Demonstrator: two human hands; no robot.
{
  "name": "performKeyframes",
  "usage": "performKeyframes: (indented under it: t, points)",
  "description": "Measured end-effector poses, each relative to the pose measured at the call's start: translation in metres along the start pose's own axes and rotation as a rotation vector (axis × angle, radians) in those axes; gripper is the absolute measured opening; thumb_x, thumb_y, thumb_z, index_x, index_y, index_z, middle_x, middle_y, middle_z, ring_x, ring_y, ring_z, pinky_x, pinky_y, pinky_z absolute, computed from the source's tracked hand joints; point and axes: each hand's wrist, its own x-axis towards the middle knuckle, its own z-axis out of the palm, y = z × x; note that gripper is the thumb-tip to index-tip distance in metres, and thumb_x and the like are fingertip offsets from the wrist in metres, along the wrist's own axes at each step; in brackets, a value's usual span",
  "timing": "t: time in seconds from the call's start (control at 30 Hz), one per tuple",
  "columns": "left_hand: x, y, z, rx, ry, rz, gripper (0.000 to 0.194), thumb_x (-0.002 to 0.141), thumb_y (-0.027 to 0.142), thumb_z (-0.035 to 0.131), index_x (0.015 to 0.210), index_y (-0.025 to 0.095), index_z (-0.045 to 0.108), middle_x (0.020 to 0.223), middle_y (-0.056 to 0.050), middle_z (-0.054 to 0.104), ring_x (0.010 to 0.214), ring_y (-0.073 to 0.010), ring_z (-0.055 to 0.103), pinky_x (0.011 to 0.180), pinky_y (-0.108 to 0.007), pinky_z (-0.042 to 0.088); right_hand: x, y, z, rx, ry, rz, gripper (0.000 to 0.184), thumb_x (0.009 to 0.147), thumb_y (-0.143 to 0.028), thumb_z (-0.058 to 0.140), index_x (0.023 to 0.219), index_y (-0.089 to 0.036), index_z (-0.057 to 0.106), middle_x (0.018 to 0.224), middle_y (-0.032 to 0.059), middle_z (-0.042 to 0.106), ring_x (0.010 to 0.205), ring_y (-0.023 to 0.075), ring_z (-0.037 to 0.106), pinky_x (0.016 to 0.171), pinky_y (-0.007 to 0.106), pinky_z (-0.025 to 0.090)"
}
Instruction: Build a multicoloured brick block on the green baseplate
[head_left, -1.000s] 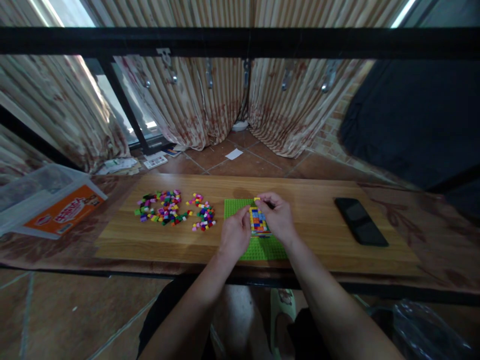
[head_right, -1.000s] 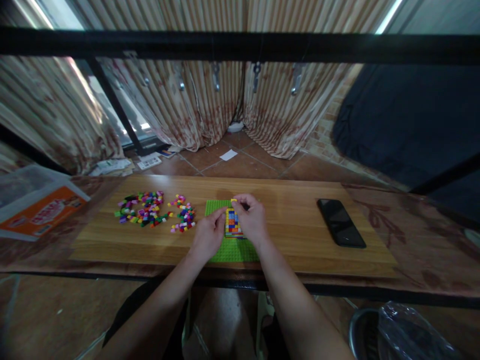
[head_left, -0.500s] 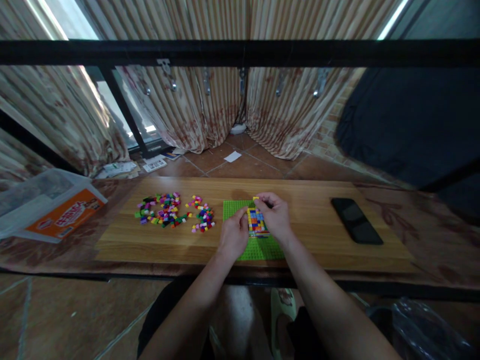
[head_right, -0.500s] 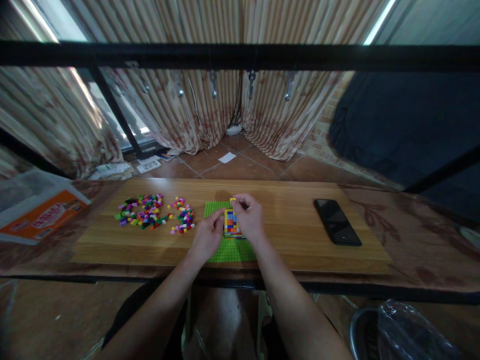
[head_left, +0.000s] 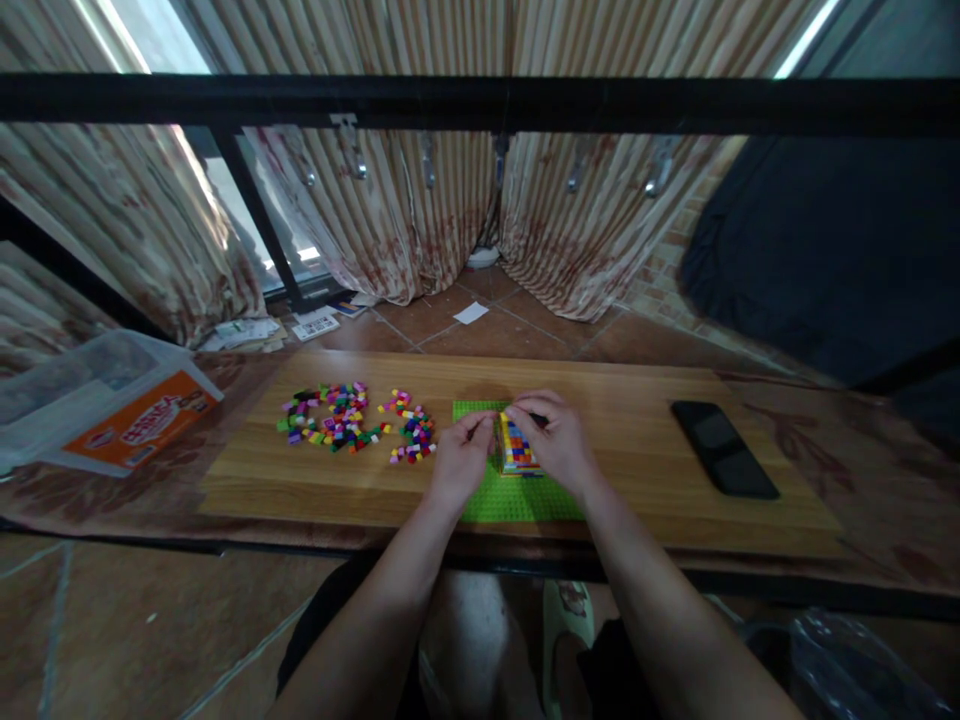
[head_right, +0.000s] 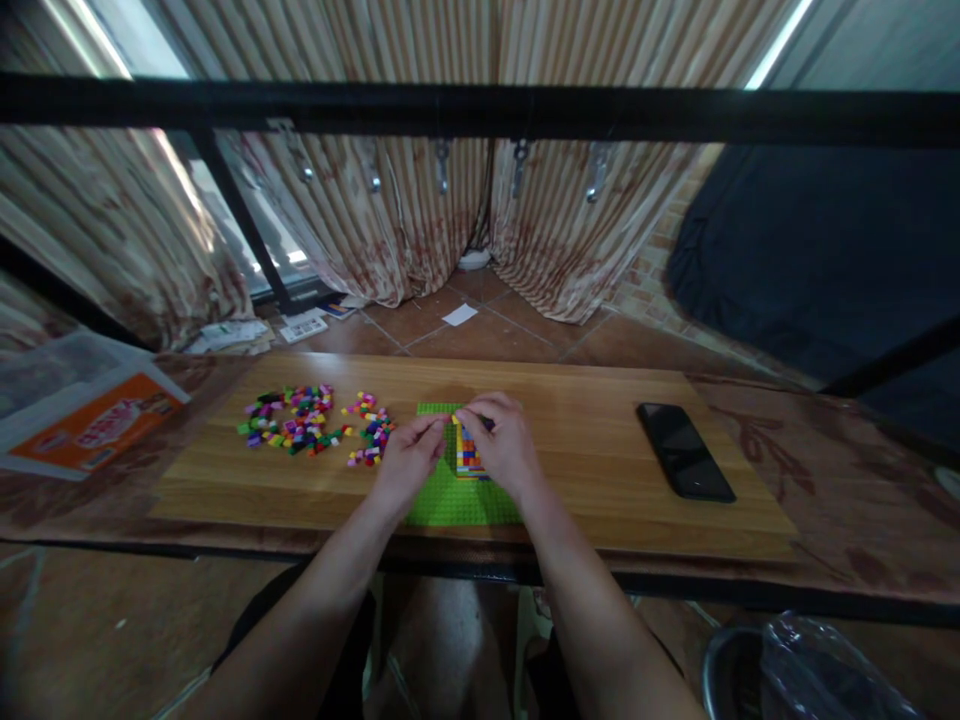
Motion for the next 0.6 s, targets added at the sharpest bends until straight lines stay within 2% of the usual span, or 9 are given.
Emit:
performKeyframes:
  t: [0.17,0.37,0.6]
  points:
    - [0.0,0.0,0.003,0.091,0.012,0.063,0.026,0.081,0.029,0.057,0.099,0.018,0.074,0.055,0.003,0.055,0.053,-0.0121,0.048,0.053,-0.022,0.035,-0.001,0.012,0.002,-0.044,0.043,0.076,0.021,0.083,-0.039,0.061,0.078,-0.024,0.075,0.091,0.0056,0.068,0.093,0.021,0.063,0.089,0.039,0.048]
    - [-0.004,0.004,0.003,0.17,0.028,0.072,0.022,0.079,0.025,0.061,0.096,0.022,0.076,0.071,-0.002,0.07,0.077,-0.0196,0.064,0.068,-0.027,0.048,0.0,0.013,0.004,-0.012,0.098,0.126,0.017,0.078,-0.035,0.063,0.074,-0.025,0.075,0.093,0.0051,0.07,0.094,0.0218,0.064,0.089,0.04,0.048]
    - [-0.008,0.005,0.003,0.41,-0.043,0.226,0.03,0.089,0.022,0.049,0.107,0.02,0.073,0.103,-0.008,0.074,0.096,-0.0232,0.067,0.09,-0.035,0.048,0.005,0.014,0.007,0.063,0.152,0.199,0.013,0.072,-0.032,0.064,0.067,-0.024,0.073,0.09,0.0051,0.07,0.092,0.0216,0.064,0.088,0.039,0.049]
